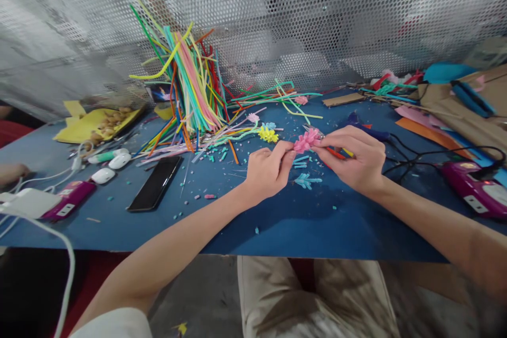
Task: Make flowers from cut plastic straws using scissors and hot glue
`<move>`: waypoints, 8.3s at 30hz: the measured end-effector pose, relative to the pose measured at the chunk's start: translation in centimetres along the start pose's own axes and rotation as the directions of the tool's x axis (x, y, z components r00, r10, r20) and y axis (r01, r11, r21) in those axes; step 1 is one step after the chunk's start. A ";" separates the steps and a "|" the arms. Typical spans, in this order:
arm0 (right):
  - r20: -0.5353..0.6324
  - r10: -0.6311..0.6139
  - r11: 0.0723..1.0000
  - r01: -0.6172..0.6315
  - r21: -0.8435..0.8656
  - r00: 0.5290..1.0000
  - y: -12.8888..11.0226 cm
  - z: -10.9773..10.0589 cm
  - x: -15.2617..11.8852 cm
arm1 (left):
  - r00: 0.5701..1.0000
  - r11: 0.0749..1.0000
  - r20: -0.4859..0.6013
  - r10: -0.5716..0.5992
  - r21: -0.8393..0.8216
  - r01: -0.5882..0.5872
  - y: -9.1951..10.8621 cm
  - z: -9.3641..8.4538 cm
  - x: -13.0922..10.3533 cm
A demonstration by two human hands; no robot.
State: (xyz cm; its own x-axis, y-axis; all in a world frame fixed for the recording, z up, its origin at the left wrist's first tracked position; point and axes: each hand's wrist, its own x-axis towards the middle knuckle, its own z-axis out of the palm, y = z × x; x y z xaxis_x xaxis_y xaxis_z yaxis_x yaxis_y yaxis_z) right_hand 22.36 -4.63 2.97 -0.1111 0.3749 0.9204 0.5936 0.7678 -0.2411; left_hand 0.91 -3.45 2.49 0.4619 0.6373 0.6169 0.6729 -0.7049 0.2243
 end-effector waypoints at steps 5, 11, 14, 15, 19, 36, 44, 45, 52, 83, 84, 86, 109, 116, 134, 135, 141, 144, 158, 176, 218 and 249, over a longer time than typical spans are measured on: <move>0.022 0.013 1.000 -0.013 -0.027 1.000 0.2 0.0 -0.2 | 0.999 1.000 -0.031 -0.010 -0.022 0.009 0.1 0.2 -0.1; -0.024 0.007 1.000 -0.007 -0.006 1.000 -0.4 -0.1 -0.1 | 0.999 1.000 -0.038 -0.028 -0.010 0.028 0.3 0.1 0.0; -0.015 -0.029 1.000 0.029 0.001 0.999 -0.6 0.0 0.0 | 0.998 1.000 -0.064 -0.017 -0.004 0.017 0.4 0.1 0.1; -0.006 -0.035 0.999 0.035 -0.005 0.999 -0.7 0.1 0.0 | 0.997 1.000 -0.069 -0.017 -0.005 0.017 0.5 0.1 0.1; 0.005 -0.021 0.999 0.021 -0.032 1.000 -0.7 0.2 0.0 | 0.997 0.999 -0.059 -0.047 -0.027 0.045 0.8 0.1 0.1; 0.003 0.068 0.994 -0.068 0.081 0.998 -1.4 0.6 0.3 | 0.984 0.978 0.140 -0.107 -0.163 0.130 1.5 -0.5 0.5; 0.100 0.047 0.978 -0.066 0.196 0.994 -1.1 1.0 -0.1 | 0.949 0.769 0.213 -0.231 -0.557 0.313 1.9 -0.8 0.5; 0.112 0.048 0.976 -0.071 0.207 0.993 -1.1 1.1 -0.1 | 0.945 0.737 0.215 -0.247 -0.591 0.327 2.0 -0.7 0.5; 0.103 0.008 0.969 -0.033 0.246 0.995 -0.8 1.3 -0.2 | 0.937 0.663 0.214 -0.277 -0.662 0.348 2.4 -0.6 0.4; 0.062 0.085 0.967 -0.098 0.235 0.994 -0.9 0.7 -0.4 | 0.979 0.934 -0.133 0.153 -0.303 -0.188 1.7 -1.9 1.2; 0.058 0.072 0.970 -0.083 0.230 0.996 -1.0 0.7 -0.4 | 0.979 0.935 -0.141 0.145 -0.304 -0.182 1.8 -1.9 1.2; 0.043 0.057 0.974 -0.065 0.217 0.997 -1.0 0.7 -0.4 | 0.981 0.936 -0.144 0.133 -0.307 -0.172 1.8 -1.8 1.2; 0.322 -0.094 0.910 -0.050 0.411 0.942 -0.4 -1.3 1.1 | 0.838 0.805 -0.257 0.482 -0.248 -0.539 -2.1 -0.9 0.9; 0.396 -0.202 0.913 0.026 0.407 0.896 -0.1 -2.0 1.5 | 0.757 0.748 -0.187 0.627 -0.127 -0.651 -2.9 -1.8 0.9; 0.484 -0.229 0.944 0.072 0.322 0.844 -0.2 -1.2 0.7 | 0.553 0.538 0.027 0.833 0.190 -0.821 -2.8 -2.3 1.8; 0.489 -0.229 0.944 0.069 0.323 0.842 -0.1 -1.2 0.7 | 0.559 0.548 0.025 0.829 0.168 -0.820 -2.7 -2.2 1.8; 0.536 -0.139 0.941 -0.058 0.333 0.833 0.5 -1.0 0.5 | 0.563 0.563 0.013 0.826 0.031 -0.826 -2.6 -1.7 1.8; 0.593 -0.086 0.933 -0.143 0.330 0.801 0.7 -1.0 0.5 | 0.532 0.531 0.010 0.846 0.067 -0.845 -2.5 -1.4 1.8; 0.604 -0.132 0.947 -0.081 0.312 0.786 0.9 -1.4 1.0 | 0.525 0.528 -0.059 0.849 0.102 -0.843 -2.4 -1.8 1.9; 0.515 -0.079 0.837 -0.225 0.500 0.853 0.8 -3.0 2.3 | 0.648 0.647 -0.022 0.761 -0.031 -0.762 -0.9 -2.9 0.8; 0.568 -0.346 0.931 0.349 0.109 0.747 1.2 -2.5 2.0 | 0.751 0.749 -0.018 0.660 0.096 -0.656 -3.8 -1.9 1.3; 0.574 -0.107 0.930 0.286 -0.232 0.812 0.1 -0.8 0.5 | 0.767 0.726 -0.012 0.642 0.333 -0.602 -3.7 -1.3 1.3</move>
State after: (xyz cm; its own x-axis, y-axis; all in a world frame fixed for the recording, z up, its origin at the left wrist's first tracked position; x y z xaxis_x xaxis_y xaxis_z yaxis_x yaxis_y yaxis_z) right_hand 22.97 -4.81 3.63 -0.6108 0.5206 0.5965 0.7050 0.7005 0.1106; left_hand -1.72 -0.38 3.47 0.7790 0.0326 0.6262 0.4029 -0.7912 -0.4600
